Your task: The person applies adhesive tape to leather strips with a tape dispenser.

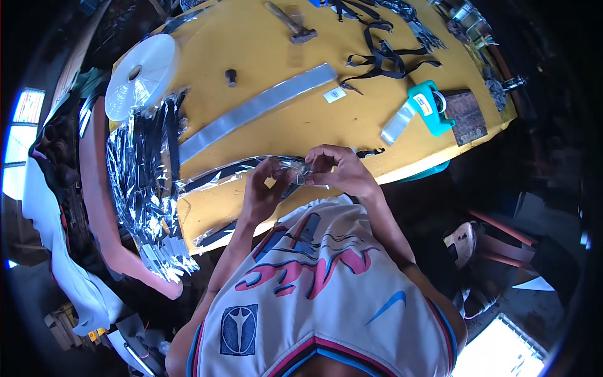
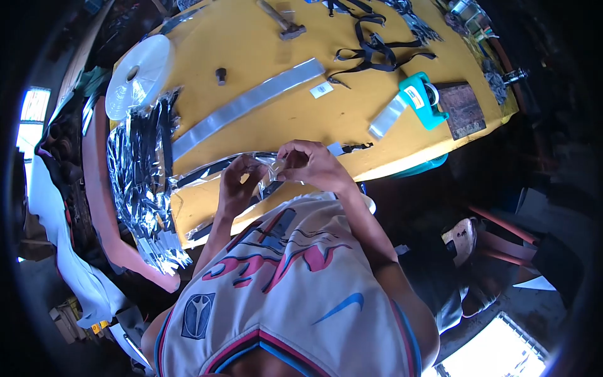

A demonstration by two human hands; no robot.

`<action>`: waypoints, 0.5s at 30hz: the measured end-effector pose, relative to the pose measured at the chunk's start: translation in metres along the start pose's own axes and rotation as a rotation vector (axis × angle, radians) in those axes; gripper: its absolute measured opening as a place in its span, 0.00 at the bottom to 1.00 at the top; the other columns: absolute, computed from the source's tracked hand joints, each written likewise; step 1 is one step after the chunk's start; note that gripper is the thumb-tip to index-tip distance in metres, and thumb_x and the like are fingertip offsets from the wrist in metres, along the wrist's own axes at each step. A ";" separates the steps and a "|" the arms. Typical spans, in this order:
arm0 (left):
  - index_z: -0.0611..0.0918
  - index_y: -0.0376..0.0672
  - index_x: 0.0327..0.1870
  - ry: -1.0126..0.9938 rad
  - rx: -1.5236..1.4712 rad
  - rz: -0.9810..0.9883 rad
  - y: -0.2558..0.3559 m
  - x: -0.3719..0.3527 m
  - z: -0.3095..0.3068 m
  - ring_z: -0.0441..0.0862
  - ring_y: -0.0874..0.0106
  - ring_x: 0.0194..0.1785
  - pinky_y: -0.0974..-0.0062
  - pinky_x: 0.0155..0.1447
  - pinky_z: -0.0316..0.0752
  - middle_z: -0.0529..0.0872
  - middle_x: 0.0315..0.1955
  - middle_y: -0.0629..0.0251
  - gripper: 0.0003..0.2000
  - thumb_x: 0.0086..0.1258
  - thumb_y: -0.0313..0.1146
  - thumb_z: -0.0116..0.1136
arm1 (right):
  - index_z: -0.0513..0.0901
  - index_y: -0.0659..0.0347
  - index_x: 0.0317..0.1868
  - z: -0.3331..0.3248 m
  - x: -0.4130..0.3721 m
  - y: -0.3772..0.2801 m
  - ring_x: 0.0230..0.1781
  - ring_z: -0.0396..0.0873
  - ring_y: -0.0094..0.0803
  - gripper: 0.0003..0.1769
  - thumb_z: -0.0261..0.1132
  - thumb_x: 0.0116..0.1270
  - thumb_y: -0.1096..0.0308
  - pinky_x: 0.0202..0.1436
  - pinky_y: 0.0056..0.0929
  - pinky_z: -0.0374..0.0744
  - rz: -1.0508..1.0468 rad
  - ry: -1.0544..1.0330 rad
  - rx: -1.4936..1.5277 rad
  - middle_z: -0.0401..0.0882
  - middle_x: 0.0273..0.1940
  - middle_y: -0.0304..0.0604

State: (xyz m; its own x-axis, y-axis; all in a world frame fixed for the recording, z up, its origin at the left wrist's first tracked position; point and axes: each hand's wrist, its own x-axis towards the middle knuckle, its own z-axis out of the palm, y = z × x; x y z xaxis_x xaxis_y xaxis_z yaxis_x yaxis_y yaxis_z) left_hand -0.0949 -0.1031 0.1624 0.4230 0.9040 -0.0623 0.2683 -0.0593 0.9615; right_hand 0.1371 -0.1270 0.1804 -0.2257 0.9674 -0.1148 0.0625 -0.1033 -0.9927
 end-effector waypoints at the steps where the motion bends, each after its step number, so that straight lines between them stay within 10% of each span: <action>1: 0.82 0.36 0.43 -0.002 0.000 0.002 -0.004 0.000 0.000 0.82 0.77 0.44 0.75 0.53 0.76 0.86 0.37 0.67 0.05 0.74 0.27 0.65 | 0.84 0.61 0.47 -0.003 -0.003 -0.004 0.32 0.78 0.17 0.19 0.80 0.56 0.74 0.39 0.22 0.76 0.035 -0.003 0.025 0.83 0.30 0.33; 15: 0.83 0.37 0.37 0.034 0.071 0.050 0.030 0.006 0.042 0.80 0.77 0.36 0.75 0.46 0.74 0.85 0.30 0.67 0.08 0.71 0.31 0.69 | 0.82 0.64 0.56 -0.164 -0.127 0.032 0.43 0.84 0.26 0.24 0.79 0.60 0.70 0.51 0.26 0.80 0.199 0.519 -0.437 0.87 0.39 0.38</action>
State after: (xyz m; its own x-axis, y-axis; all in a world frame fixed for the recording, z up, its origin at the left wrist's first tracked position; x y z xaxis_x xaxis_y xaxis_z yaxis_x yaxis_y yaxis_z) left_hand -0.0478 -0.1173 0.1791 0.4078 0.9131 -0.0039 0.3084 -0.1337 0.9418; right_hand 0.3267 -0.2149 0.1690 0.3161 0.9364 -0.1521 0.4635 -0.2924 -0.8365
